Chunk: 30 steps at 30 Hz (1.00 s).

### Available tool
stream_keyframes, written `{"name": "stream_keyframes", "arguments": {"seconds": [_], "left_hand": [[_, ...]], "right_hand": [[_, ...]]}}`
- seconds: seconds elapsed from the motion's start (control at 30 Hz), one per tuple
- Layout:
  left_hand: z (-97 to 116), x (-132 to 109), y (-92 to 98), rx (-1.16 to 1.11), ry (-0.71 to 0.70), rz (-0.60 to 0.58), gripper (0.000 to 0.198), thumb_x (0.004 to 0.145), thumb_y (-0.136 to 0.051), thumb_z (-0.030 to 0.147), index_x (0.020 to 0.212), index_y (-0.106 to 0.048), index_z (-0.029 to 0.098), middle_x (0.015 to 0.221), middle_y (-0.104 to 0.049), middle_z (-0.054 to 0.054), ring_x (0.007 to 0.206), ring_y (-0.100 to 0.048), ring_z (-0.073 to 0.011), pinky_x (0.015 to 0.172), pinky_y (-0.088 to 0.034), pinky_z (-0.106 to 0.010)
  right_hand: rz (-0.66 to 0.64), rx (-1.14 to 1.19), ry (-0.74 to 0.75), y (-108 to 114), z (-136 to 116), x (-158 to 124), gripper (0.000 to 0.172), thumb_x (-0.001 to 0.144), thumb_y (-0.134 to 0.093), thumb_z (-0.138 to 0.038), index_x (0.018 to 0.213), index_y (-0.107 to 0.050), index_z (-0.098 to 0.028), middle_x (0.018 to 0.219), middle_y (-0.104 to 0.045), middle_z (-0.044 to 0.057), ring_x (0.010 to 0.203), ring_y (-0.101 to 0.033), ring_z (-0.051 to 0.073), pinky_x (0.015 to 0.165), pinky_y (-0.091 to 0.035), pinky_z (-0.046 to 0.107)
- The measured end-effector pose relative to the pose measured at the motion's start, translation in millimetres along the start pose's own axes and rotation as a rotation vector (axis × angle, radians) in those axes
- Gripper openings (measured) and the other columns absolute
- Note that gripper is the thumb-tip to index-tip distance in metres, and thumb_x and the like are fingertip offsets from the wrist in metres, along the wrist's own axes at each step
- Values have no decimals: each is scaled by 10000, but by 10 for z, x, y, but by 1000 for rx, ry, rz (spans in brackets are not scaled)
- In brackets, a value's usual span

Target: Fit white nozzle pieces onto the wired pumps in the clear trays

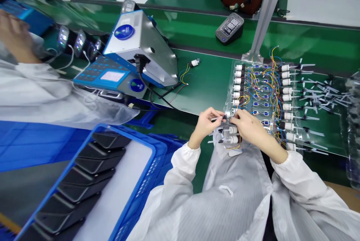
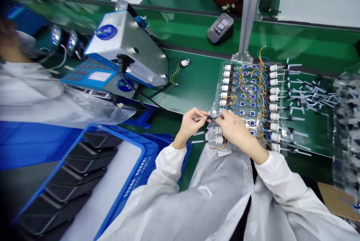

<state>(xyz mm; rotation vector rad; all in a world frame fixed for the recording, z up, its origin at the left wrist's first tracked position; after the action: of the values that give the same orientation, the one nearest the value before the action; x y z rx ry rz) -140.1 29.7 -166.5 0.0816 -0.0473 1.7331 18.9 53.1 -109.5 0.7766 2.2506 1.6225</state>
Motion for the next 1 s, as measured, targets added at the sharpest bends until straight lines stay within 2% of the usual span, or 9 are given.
{"name": "stream_keyframes", "arguments": {"seconds": [0.1, 0.17, 0.3, 0.37, 0.47, 0.57, 0.67, 0.8, 1.0], "left_hand": [[-46, 2, -43, -11, 10, -41, 189, 865, -756, 238, 993, -643, 156, 984, -787, -107, 760, -776, -155, 760, -633, -280], [15, 20, -113, 78, -26, -128, 277, 852, -776, 228, 1111, -706, 159, 981, -774, -97, 820, -768, -161, 788, -628, -280], [173, 51, -213, 303, -160, -232, 174, 876, -793, 268, 1026, -808, 183, 980, -766, -99, 917, -738, -182, 831, -600, -291], [171, 65, -192, 321, -163, -194, 124, 918, -751, 275, 972, -806, 178, 980, -778, -101, 918, -741, -181, 857, -596, -301], [68, 68, -156, 234, -77, -147, 176, 964, -690, 281, 1057, -778, 159, 1002, -791, -108, 817, -752, -160, 796, -605, -285], [71, 64, -160, 262, -97, -125, 219, 953, -712, 291, 1119, -786, 168, 1000, -791, -105, 836, -748, -164, 790, -594, -277], [147, 68, -194, 319, -179, -108, 172, 921, -763, 295, 1043, -826, 193, 961, -785, -92, 897, -733, -177, 830, -575, -288], [146, 69, -217, 285, -179, -62, 145, 930, -755, 291, 1013, -835, 203, 930, -780, -79, 869, -724, -171, 823, -568, -297], [108, 36, -159, 272, -89, 38, 140, 857, -830, 317, 868, -812, 179, 852, -777, -62, 784, -715, -162, 740, -549, -266]], "right_hand": [[11, -57, -2, -72, 6, -30, 238, 1023, -516, -137, 1101, -728, -210, 1050, -610, 113, 946, -540, 247, 749, -465, 336], [23, -75, 1, -78, 7, -48, 242, 1034, -513, -160, 1147, -720, -215, 1078, -606, 122, 959, -533, 256, 754, -471, 344], [14, -111, -1, -84, 18, -51, 237, 1034, -529, -164, 1191, -701, -208, 1084, -607, 122, 974, -538, 262, 762, -483, 355], [11, -123, 0, -62, 16, -42, 203, 1022, -547, -152, 1157, -692, -195, 1079, -618, 123, 988, -537, 269, 780, -489, 366], [18, -118, 23, 2, 0, -34, 154, 1005, -562, -136, 1103, -669, -187, 1055, -656, 122, 968, -528, 279, 794, -489, 395], [50, -70, 27, 56, 23, -50, 133, 1025, -537, -162, 1089, -652, -181, 1008, -689, 125, 958, -542, 291, 800, -488, 430], [160, 44, 5, 95, 83, -110, 201, 1052, -518, -203, 1223, -617, -165, 1113, -715, 141, 1062, -591, 303, 897, -499, 471], [341, 209, -9, 90, 144, -247, 329, 1059, -509, -177, 1386, -541, -190, 1294, -696, 142, 1196, -635, 285, 1105, -445, 539], [409, 366, -96, 23, 240, -296, 323, 1030, -616, -273, 1343, -572, -207, 1238, -711, 130, 1147, -664, 287, 1026, -515, 492]]}}
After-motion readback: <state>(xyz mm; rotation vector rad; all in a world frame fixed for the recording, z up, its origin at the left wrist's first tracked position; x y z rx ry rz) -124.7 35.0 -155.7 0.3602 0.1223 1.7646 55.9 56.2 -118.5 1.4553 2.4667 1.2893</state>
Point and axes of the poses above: each hand's wrist, its own x-axis towards the middle knuckle, its own y-axis out of the back of the hand, z = x × y, the point moved 9 cm from there along x, towards the middle knuckle
